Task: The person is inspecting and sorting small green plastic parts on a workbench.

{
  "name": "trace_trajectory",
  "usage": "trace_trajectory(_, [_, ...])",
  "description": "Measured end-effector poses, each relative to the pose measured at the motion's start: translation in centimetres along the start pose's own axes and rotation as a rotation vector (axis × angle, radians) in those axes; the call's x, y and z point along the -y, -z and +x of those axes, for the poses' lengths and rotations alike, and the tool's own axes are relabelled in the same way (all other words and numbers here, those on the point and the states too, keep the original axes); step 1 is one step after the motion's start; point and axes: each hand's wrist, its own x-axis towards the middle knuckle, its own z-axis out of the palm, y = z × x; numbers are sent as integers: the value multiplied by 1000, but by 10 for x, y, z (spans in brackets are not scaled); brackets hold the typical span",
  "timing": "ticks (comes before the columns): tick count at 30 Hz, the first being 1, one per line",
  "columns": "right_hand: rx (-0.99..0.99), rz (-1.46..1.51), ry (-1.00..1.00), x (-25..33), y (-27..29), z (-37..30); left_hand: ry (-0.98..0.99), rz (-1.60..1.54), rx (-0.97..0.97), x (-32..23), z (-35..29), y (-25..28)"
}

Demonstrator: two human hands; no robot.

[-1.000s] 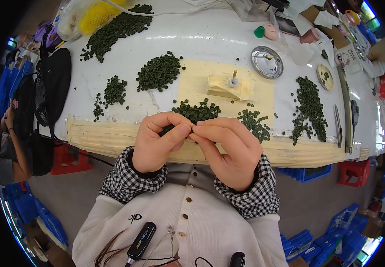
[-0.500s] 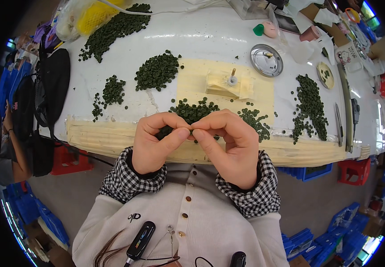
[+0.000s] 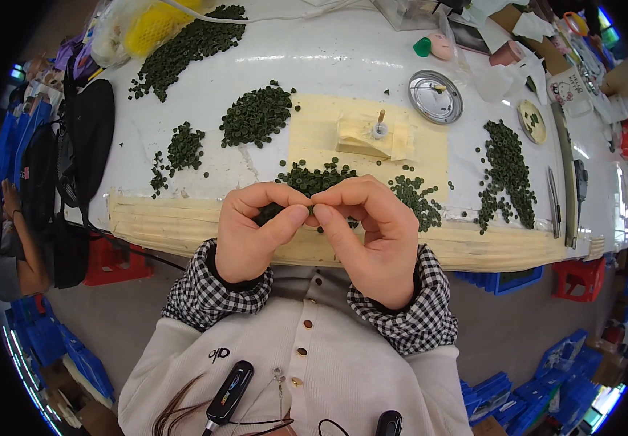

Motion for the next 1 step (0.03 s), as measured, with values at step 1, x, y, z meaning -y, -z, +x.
trace_trajectory(1, [7, 1, 3, -1, 1, 0, 7, -8, 2, 0, 0, 1])
